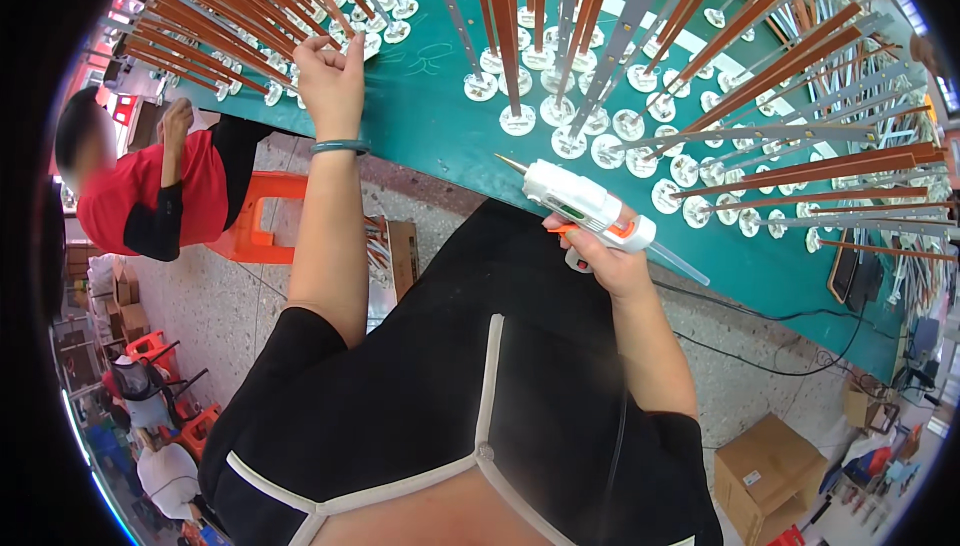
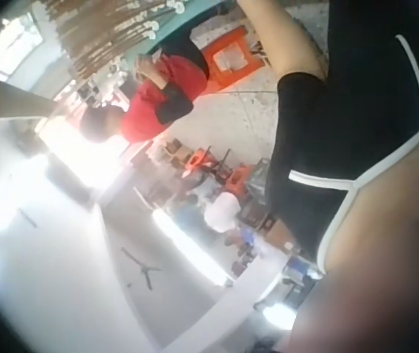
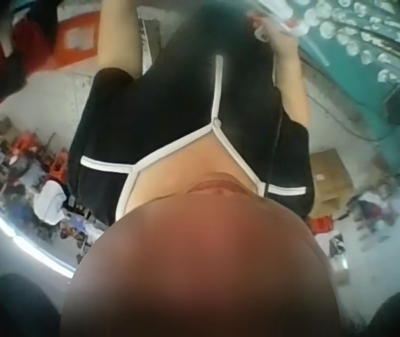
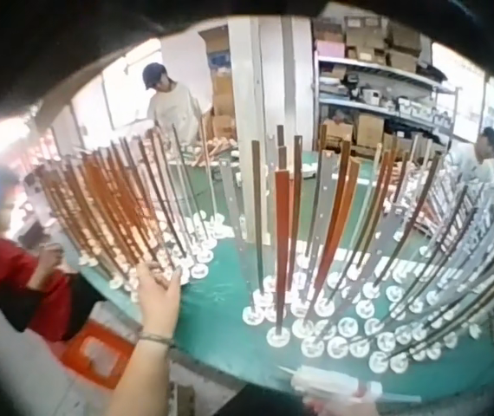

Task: Applying hot glue to circular bases and inserting wooden sticks at a manual workstation.

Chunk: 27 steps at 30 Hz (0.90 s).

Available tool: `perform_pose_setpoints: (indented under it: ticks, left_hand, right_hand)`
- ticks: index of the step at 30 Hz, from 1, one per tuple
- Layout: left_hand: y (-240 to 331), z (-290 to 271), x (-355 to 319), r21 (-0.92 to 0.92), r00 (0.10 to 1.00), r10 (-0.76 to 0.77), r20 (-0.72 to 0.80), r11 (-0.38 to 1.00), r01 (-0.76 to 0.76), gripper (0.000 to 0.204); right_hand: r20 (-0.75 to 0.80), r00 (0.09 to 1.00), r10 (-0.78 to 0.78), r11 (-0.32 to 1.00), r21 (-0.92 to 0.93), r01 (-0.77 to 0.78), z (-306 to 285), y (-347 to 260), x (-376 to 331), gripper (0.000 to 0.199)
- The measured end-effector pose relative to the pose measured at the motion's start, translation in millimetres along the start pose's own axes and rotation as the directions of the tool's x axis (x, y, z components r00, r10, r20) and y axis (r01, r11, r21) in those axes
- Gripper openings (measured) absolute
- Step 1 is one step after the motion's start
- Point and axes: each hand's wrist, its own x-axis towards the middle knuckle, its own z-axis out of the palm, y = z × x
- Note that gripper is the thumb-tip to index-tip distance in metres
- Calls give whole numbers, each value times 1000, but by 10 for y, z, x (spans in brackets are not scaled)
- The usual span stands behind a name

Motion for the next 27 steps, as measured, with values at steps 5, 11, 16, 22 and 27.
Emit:
perform_pose_setpoints:
  ticks: [5, 11, 16, 22, 27]
  left_hand:
    - [53, 39, 9, -38, 1000, 8, -22, 999, -9, 49]
    - [97, -34, -138, 55, 992, 29, 121, 998, -36, 39]
    - [36, -65, -193, 394, 967, 89, 239, 901, -180, 35]
    - [45, -173, -191, 303, 936, 128, 327, 924, -232, 26]
    - [420, -494, -288, 123, 914, 14, 404, 990, -70, 39]
  right_hand:
    - [4, 1000, -10, 1000, -11, 10, 24, -9, 10, 56]
    - [2, 1000, -5, 1000, -31, 5, 18, -26, 22, 55]
    - [20, 1000, 19, 999, -47, -18, 18, -27, 26, 54]
    - [56, 998, 2, 1000, 23, -3, 26, -35, 31, 42]
    - [69, 997, 17, 999, 29, -19, -24, -12, 27, 42]
